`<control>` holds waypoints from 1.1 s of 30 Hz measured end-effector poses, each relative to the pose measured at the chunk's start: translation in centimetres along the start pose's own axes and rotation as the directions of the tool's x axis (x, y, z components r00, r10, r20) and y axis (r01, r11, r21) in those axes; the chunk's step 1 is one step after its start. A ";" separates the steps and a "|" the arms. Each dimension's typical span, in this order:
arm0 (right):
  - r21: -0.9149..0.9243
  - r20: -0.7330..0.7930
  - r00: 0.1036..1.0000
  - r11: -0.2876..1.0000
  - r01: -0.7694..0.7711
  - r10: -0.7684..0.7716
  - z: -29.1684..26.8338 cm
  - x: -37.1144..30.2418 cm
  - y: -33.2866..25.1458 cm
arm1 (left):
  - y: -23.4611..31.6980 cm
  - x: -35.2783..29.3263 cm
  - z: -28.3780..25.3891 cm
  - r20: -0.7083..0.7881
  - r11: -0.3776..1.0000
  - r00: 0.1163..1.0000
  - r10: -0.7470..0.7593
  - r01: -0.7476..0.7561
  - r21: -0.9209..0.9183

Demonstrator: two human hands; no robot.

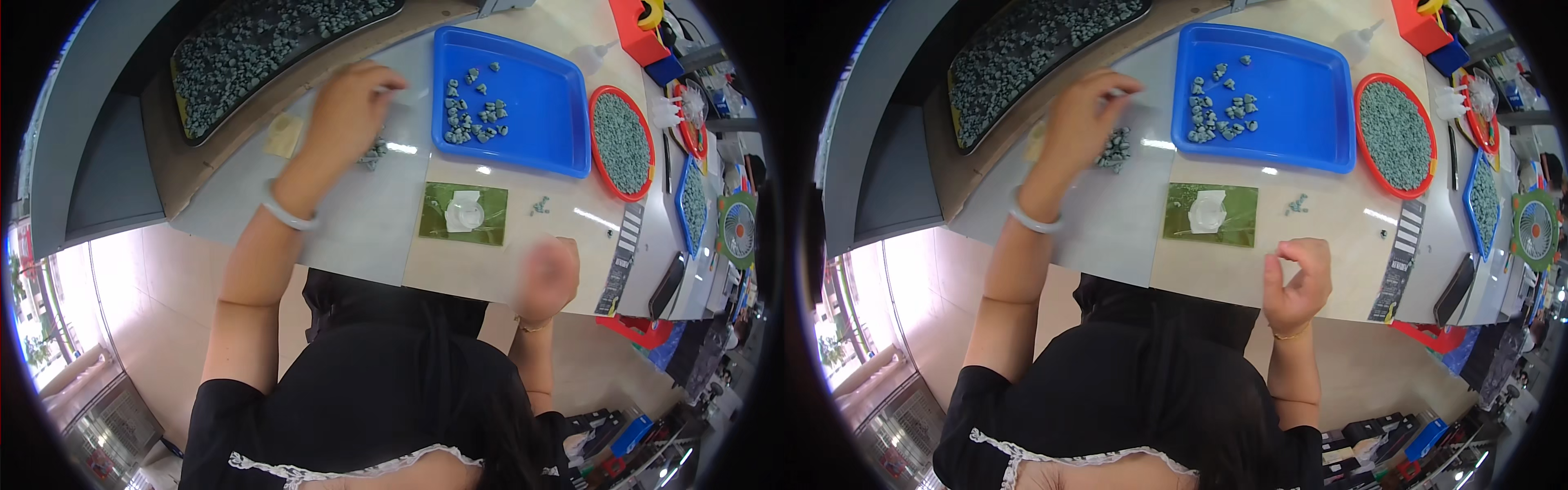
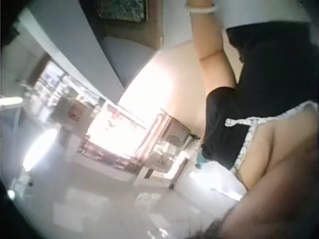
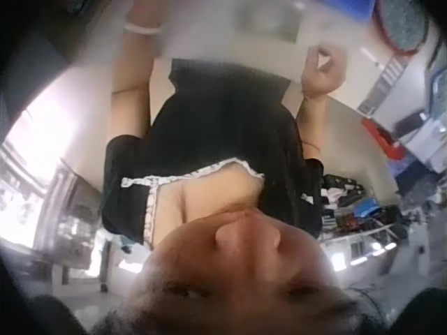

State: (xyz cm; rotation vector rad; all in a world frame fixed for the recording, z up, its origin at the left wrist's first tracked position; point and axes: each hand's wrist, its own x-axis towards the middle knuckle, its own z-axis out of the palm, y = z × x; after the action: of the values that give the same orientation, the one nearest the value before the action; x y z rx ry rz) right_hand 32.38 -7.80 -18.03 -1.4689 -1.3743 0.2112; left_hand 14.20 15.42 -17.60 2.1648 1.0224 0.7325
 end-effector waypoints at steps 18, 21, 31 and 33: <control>-0.377 0.117 0.876 0.837 -0.397 0.468 -3.9 3.6 4.2 | -2.9 -2.0 -1.2 -0.066 0.962 0.962 -0.265 0.258 -0.093; -0.385 0.158 0.865 0.837 -0.390 0.476 -3.4 3.4 4.6 | -1.2 -3.6 -2.2 -0.010 0.787 0.948 -0.318 0.259 -0.560; 0.132 0.267 0.936 0.954 -0.270 0.228 2.2 1.2 -1.1 | 4.3 -11.1 2.0 0.681 0.216 0.716 -0.154 0.697 -0.684; 0.183 0.287 0.932 0.943 -0.279 0.220 3.1 1.2 -1.5 | 4.6 -11.3 3.5 0.667 0.216 0.728 -0.160 0.685 -0.696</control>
State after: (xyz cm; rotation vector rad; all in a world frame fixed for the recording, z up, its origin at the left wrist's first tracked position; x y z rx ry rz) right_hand 29.57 -5.50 -17.59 -1.4617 -1.3170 0.7246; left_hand 12.61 2.94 -18.88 0.8194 0.6143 0.2950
